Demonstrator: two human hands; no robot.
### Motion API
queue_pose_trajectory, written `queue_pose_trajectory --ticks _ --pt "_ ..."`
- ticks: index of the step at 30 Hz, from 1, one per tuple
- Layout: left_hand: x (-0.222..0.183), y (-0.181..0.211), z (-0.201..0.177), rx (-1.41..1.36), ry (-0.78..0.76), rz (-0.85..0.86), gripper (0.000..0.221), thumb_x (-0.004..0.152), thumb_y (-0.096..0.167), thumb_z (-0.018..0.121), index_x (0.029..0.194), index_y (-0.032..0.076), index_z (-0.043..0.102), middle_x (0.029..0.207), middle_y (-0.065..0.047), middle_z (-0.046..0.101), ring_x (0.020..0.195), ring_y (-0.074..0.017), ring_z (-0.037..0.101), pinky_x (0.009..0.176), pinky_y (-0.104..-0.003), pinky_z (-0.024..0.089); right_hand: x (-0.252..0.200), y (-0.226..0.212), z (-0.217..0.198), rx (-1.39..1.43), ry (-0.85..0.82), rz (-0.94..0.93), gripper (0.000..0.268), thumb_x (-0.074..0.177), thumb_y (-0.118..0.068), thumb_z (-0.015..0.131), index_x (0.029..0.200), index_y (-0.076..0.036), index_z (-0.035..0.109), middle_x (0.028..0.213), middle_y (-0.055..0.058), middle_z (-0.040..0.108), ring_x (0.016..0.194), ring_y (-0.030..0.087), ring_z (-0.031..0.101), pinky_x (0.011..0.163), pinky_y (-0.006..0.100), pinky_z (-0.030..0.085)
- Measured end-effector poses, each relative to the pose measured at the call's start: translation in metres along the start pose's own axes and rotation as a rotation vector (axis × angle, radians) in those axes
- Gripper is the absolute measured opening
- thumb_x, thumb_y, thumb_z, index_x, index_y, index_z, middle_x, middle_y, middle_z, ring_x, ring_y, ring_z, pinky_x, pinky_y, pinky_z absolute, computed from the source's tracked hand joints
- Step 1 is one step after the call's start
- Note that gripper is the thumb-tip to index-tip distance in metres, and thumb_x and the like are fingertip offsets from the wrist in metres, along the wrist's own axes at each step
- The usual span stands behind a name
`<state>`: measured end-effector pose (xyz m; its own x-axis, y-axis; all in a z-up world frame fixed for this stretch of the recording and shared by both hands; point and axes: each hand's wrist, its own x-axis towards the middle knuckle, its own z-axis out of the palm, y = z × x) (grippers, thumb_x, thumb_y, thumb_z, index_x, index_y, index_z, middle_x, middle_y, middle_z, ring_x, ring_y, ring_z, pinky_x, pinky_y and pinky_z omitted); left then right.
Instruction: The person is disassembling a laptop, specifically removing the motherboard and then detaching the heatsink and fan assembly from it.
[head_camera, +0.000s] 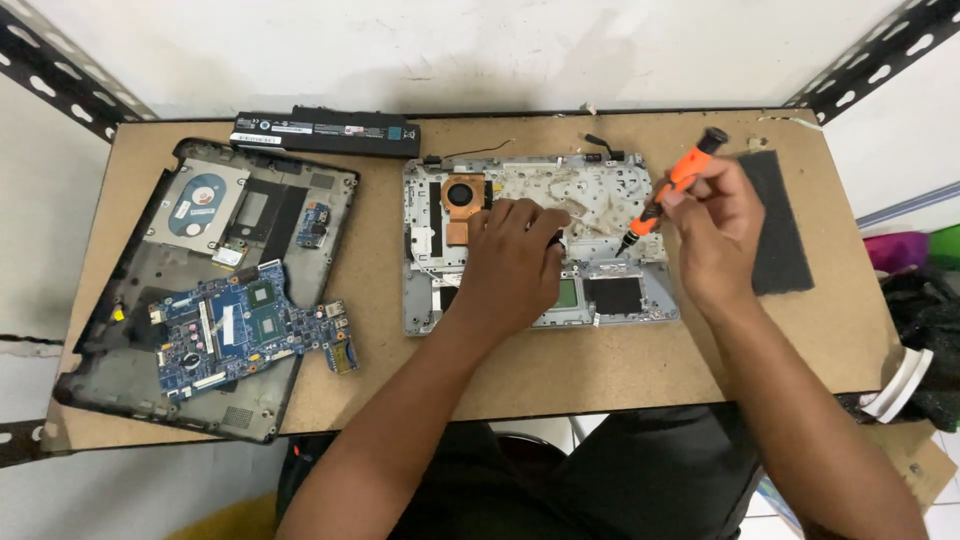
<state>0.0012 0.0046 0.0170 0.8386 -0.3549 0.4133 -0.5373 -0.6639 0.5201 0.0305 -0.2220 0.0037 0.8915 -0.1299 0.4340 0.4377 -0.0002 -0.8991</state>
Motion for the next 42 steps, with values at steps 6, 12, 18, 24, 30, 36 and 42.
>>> queue_pose_trajectory --ticks 6,12,18,24,30,36,42 --pt "0.004 0.005 -0.009 -0.233 0.200 -0.005 0.020 0.086 0.012 0.051 0.104 0.012 0.060 0.086 -0.008 0.054 0.087 -0.0289 0.056 0.079 -0.045 0.045 0.007 -0.024 0.050 0.013 -0.125 0.127 0.020 0.086 -0.001 0.055 0.106 0.002 0.055 0.069 0.012 0.054 0.051 0.015 0.054 0.042 0.023 0.043" --pt "0.007 0.013 -0.015 -0.511 0.273 -0.051 0.015 0.088 0.008 0.057 0.102 0.010 0.062 0.077 -0.012 0.064 0.070 -0.0276 0.063 0.062 -0.037 0.052 0.010 -0.019 0.059 -0.127 -0.300 0.079 0.019 0.082 0.002 0.064 0.101 0.004 0.063 0.067 0.014 0.057 0.053 0.015 0.055 0.043 0.027 0.048" --pt "0.004 0.016 -0.012 -0.548 0.258 -0.054 0.015 0.085 0.013 0.059 0.100 0.011 0.062 0.073 -0.013 0.065 0.057 -0.0249 0.060 0.052 -0.036 0.050 0.006 -0.002 0.054 0.029 -0.280 0.143 0.013 0.087 -0.005 0.062 0.098 0.002 0.060 0.075 0.014 0.061 0.052 0.015 0.058 0.044 0.025 0.047" --pt "0.005 0.012 -0.005 -0.562 0.216 -0.008 0.012 0.084 0.013 0.062 0.096 0.012 0.063 0.069 -0.011 0.066 0.052 -0.0215 0.058 0.051 -0.032 0.049 0.003 -0.015 0.053 0.095 -0.284 0.130 0.012 0.090 -0.008 0.063 0.093 0.003 0.059 0.072 0.015 0.061 0.051 0.017 0.060 0.044 0.026 0.049" --pt "0.002 0.038 -0.027 -0.519 0.109 0.085 0.016 0.087 0.013 0.058 0.101 0.008 0.063 0.079 -0.017 0.067 0.066 -0.0284 0.064 0.058 -0.033 0.053 0.006 -0.008 0.040 0.174 -0.194 0.212 0.013 0.092 -0.011 0.060 0.093 0.001 0.056 0.071 0.012 0.059 0.051 0.016 0.059 0.043 0.022 0.047" --pt "-0.005 0.037 -0.048 -0.468 0.007 0.035 0.018 0.086 0.012 0.058 0.102 0.005 0.065 0.082 -0.018 0.067 0.071 -0.0305 0.066 0.061 -0.034 0.053 0.008 0.001 0.033 0.190 -0.182 0.218 0.011 0.091 -0.009 0.061 0.092 0.001 0.056 0.069 0.012 0.058 0.051 0.016 0.059 0.043 0.021 0.047" --pt "0.017 0.031 -0.065 -0.404 -0.090 -0.043 0.029 0.084 0.018 0.061 0.110 0.005 0.061 0.083 -0.016 0.066 0.068 -0.0281 0.063 0.058 -0.039 0.052 -0.002 -0.022 0.049 0.211 -0.261 0.223 0.015 0.085 -0.008 0.066 0.092 0.004 0.060 0.069 0.015 0.061 0.050 0.019 0.063 0.043 0.026 0.051"
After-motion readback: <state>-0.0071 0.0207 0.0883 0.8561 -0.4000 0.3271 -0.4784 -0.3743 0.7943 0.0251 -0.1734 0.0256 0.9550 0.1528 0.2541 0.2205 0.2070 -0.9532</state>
